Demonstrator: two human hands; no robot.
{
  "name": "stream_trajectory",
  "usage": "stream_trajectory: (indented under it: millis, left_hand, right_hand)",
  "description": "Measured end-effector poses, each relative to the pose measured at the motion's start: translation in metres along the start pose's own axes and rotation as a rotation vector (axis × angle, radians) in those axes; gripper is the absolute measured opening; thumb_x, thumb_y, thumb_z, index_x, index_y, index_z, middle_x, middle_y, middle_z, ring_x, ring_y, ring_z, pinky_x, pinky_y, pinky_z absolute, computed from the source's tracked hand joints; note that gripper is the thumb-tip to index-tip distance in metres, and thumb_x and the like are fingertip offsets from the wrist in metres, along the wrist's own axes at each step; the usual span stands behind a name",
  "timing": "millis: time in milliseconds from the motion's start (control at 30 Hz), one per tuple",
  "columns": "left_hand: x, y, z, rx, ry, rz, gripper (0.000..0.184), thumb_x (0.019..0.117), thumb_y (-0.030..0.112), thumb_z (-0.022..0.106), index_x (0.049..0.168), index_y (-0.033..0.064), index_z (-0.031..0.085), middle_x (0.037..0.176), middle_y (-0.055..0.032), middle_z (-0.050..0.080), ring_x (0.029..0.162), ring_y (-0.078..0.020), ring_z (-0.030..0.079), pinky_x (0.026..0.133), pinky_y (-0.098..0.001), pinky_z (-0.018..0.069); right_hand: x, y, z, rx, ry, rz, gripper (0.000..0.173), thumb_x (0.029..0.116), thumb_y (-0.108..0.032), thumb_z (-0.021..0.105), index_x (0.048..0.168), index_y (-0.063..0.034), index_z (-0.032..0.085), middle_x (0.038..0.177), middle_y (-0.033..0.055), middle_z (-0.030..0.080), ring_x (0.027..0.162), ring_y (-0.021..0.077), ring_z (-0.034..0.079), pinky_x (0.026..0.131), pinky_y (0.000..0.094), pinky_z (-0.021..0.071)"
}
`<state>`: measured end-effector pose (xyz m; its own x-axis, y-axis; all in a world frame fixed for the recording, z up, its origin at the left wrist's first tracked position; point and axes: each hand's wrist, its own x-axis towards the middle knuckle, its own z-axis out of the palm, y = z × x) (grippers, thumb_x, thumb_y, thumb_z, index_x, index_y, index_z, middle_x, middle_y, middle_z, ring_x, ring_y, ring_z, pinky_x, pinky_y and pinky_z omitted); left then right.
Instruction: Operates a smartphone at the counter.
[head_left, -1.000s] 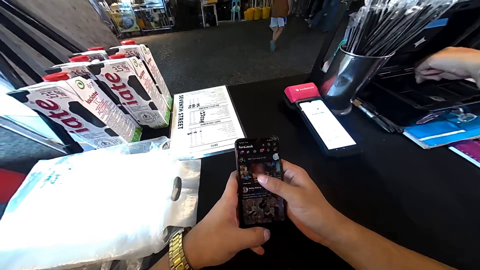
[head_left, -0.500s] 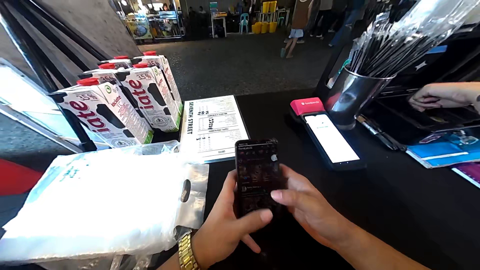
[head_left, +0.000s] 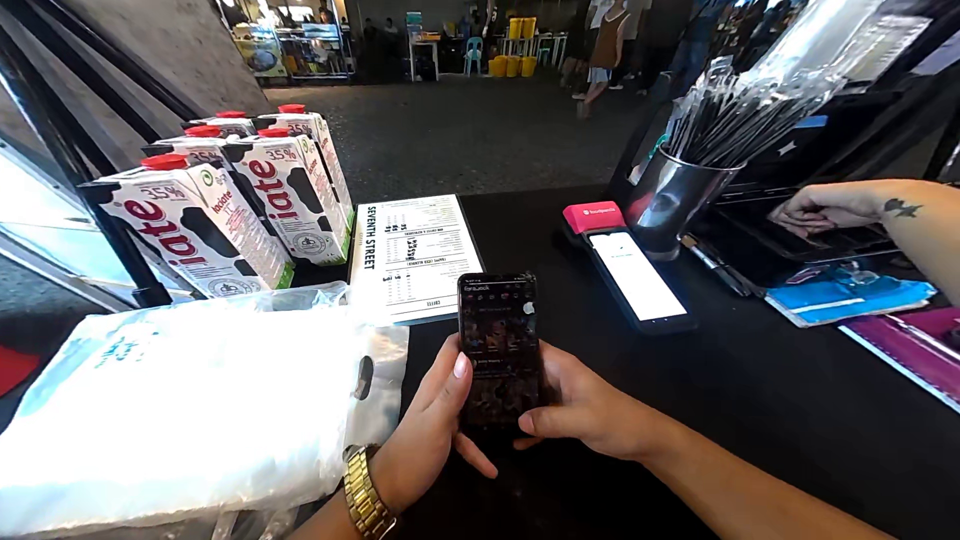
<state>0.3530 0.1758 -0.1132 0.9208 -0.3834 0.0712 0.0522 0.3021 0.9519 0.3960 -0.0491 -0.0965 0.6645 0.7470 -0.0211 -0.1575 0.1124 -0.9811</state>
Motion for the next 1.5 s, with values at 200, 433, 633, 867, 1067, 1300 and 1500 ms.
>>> stream_trajectory:
  millis: [200,433,633,867,1067,1300,1500]
  left_hand:
    - [-0.0008,0.0007,0.0014,0.007,0.01,-0.02,0.08,0.0939,0.073,0.048,0.15,0.0198,0.029,0.134,-0.0132,0.061,0.111,-0.0334,0.07,0.057,-0.0478,0.0649]
    - [-0.0021,0.0002,0.0016,0.011,0.021,-0.015,0.086,0.0926,0.076,0.046,0.155,0.0212,0.023,0.14,-0.0121,0.057,0.112,-0.033,0.069,0.058,-0.049,0.0653]
    - [-0.0033,0.0005,0.002,0.013,0.019,-0.004,0.091,0.0919,0.077,0.045,0.158,0.0201,0.018,0.143,-0.0119,0.054,0.113,-0.0323,0.069,0.058,-0.0486,0.0656]
    - [-0.0028,0.0006,0.001,-0.005,0.014,-0.009,0.09,0.0918,0.076,0.047,0.157,0.0203,0.021,0.141,-0.0128,0.056,0.114,-0.0336,0.069,0.058,-0.0495,0.0653]
    - [-0.002,0.0013,0.001,-0.01,0.007,-0.016,0.09,0.0915,0.077,0.047,0.157,0.0211,0.021,0.141,-0.0131,0.056,0.114,-0.0336,0.069,0.058,-0.0492,0.0653]
    - [-0.0017,0.0007,0.0008,0.0,-0.008,-0.012,0.088,0.0922,0.077,0.046,0.157,0.0236,0.02,0.142,-0.0128,0.055,0.115,-0.0342,0.068,0.057,-0.05,0.065]
    - [-0.0021,0.0005,0.0005,0.025,-0.009,0.003,0.088,0.0928,0.077,0.044,0.157,0.0213,0.022,0.143,-0.0124,0.054,0.117,-0.0334,0.067,0.058,-0.0492,0.0653]
  right_hand:
    - [-0.0001,-0.0013,-0.0003,0.005,0.003,0.001,0.063,0.0849,0.004,0.069,0.142,-0.0106,0.046,0.126,0.0096,0.067,0.111,0.0264,0.07,0.081,0.0457,0.0651]
    - [0.0004,-0.0037,0.0014,-0.043,0.017,0.023,0.064,0.0836,0.006,0.067,0.141,-0.0108,0.045,0.125,0.0096,0.067,0.11,0.0256,0.07,0.081,0.0452,0.0654]
    - [0.0004,-0.0023,0.0005,-0.065,0.015,0.028,0.068,0.0814,0.008,0.068,0.142,-0.0107,0.044,0.124,0.0093,0.067,0.108,0.0243,0.071,0.081,0.0437,0.0656]
    - [0.0009,-0.0019,0.0006,-0.051,0.012,0.045,0.069,0.0805,0.009,0.067,0.142,-0.0117,0.045,0.123,0.0092,0.068,0.108,0.0241,0.071,0.081,0.043,0.0655]
    - [0.0013,-0.003,0.0009,-0.066,0.014,0.046,0.07,0.0809,0.01,0.067,0.143,-0.0125,0.045,0.125,0.0094,0.067,0.108,0.0244,0.071,0.081,0.0431,0.0655]
    - [0.0007,-0.0035,0.0005,-0.074,0.002,0.038,0.067,0.0817,0.011,0.064,0.142,-0.0131,0.047,0.124,0.0097,0.067,0.107,0.0243,0.071,0.079,0.0422,0.0655]
    - [0.0001,-0.0021,0.0004,-0.083,0.003,0.027,0.068,0.0823,0.012,0.064,0.143,-0.0124,0.046,0.126,0.0101,0.067,0.109,0.0246,0.07,0.081,0.0422,0.0653]
